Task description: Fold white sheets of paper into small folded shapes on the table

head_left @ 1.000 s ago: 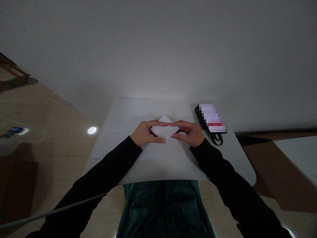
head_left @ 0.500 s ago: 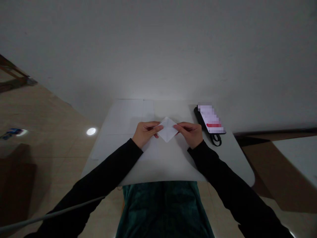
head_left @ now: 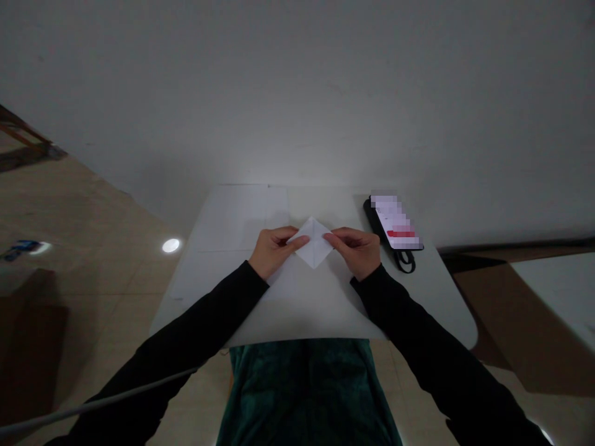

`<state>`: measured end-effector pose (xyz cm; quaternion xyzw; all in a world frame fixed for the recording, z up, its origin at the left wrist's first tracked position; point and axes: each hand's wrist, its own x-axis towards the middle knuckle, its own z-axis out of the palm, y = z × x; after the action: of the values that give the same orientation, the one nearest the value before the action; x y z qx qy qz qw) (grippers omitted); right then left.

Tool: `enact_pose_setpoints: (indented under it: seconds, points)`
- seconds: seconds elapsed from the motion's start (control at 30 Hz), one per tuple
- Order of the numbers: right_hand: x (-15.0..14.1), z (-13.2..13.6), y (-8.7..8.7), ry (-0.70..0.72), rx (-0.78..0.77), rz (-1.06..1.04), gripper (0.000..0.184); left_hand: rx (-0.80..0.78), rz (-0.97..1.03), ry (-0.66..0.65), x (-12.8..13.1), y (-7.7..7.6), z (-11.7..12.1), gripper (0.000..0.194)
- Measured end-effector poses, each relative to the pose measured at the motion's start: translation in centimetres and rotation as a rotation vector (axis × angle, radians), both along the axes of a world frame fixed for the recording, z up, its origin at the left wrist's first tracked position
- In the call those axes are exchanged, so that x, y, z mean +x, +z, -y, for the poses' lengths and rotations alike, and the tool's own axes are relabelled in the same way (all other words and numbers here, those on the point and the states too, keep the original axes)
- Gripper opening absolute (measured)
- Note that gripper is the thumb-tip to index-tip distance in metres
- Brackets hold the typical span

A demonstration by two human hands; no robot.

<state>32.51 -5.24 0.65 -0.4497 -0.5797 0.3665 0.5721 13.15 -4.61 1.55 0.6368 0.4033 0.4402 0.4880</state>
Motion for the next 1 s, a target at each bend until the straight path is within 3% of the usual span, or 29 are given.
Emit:
enact_pose_setpoints:
  seconds: [0.27, 0.43, 0.7, 1.0]
  points:
    - [-0.2, 0.2, 0.4, 0.080, 0.004, -0.025, 0.012, -0.036, 0.116, 0.076, 0.7, 0.0, 0.4, 0.020]
    - [-0.5, 0.4, 0.4, -0.023, -0.015, -0.073, 0.016, -0.082, 0.199, 0.210, 1.6, -0.2, 0.8, 0.029]
    - [-0.6, 0.1, 0.6, -0.096, -0.050, -0.116, 0.021, -0.040, 0.204, 0.271, 1.8, -0.9, 0.6, 0.027]
    - [0.1, -0.5, 0.2, -0.165, -0.085, -0.148, 0.026, -0.060, 0.141, 0.130, 1.2, -1.1, 0.1, 0.035]
